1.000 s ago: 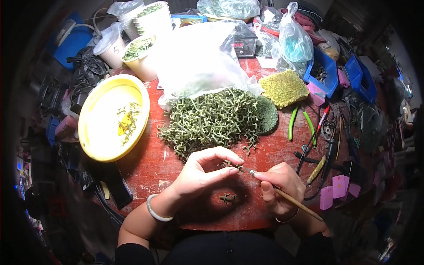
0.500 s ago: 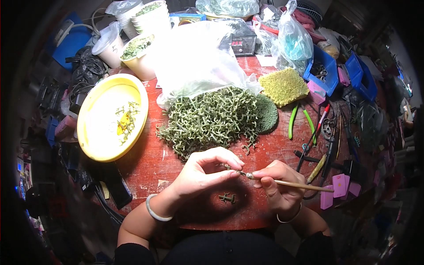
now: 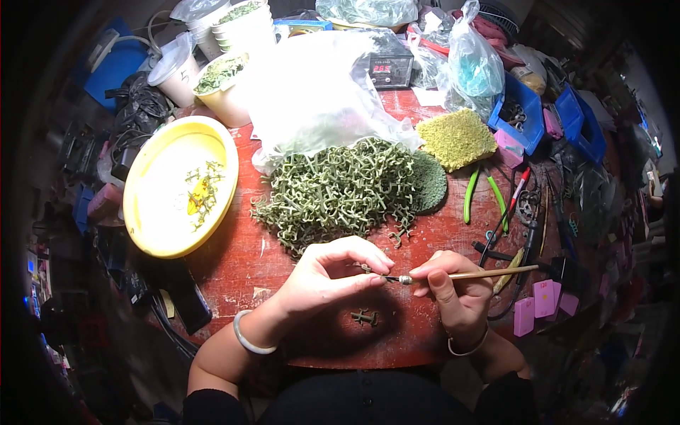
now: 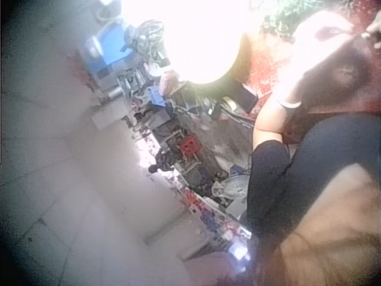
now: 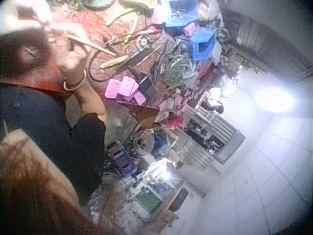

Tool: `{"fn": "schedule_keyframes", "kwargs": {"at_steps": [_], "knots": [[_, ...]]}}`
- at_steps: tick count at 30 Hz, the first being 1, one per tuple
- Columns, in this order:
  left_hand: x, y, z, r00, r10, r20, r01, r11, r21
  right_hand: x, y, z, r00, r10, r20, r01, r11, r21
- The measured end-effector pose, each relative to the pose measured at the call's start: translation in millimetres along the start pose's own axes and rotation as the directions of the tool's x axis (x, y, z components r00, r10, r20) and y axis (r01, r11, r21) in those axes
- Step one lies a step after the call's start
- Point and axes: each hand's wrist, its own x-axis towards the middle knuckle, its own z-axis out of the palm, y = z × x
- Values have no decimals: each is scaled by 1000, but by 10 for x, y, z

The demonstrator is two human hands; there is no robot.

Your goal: The person joins small green plastic decorative pieces using a soldering iron and applies a substance with a wooden-handled brush.

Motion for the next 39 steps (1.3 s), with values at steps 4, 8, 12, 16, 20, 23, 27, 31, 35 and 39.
{"fn": "schedule_keyframes", "kwargs": {"at_steps": [4, 8, 12, 16, 20, 23, 27, 31, 35, 39], "knots": [[2, -7, 1, 1000, 7, -1, -7, 1000, 2, 7, 12, 2, 999, -36, 9, 36, 999, -30], [-4, -13, -2, 1000, 7, -3, -7, 1000, -1, 7, 8, 1, 999, -41, 8, 42, 998, -47], [1, -31, -12, 1000, 13, 0, -13, 1000, -7, 6, 6, 11, 1000, -22, 9, 22, 1000, 9], [5, -22, -17, 1000, 20, 7, -20, 1000, 2, -3, 7, 10, 1000, -16, 5, 15, 1000, 24], [-1, -17, -5, 1000, 14, -2, -14, 1000, 0, 1, 25, -8, 999, -36, 10, 37, 998, -51], [-6, -13, -11, 1000, -1, 3, 1, 1000, -10, 6, 15, -2, 999, -42, 21, 43, 998, -35], [-9, -11, -5, 1000, -2, 2, 2, 1000, -16, 10, 4, -1, 999, -24, 22, 25, 1000, -12], [-6, -10, -20, 1000, 4, 10, -4, 1000, 13, 3, 2, 11, 1000, -5, 7, 5, 1000, 10], [-10, -12, -17, 1000, 14, 4, -14, 1000, 12, 4, 12, -8, 1000, -12, 16, 12, 1000, 6], [-1, -30, -7, 999, 38, -39, -37, 999, 25, -3, -28, 5, 992, -114, 59, 119, 988, -95]]}}
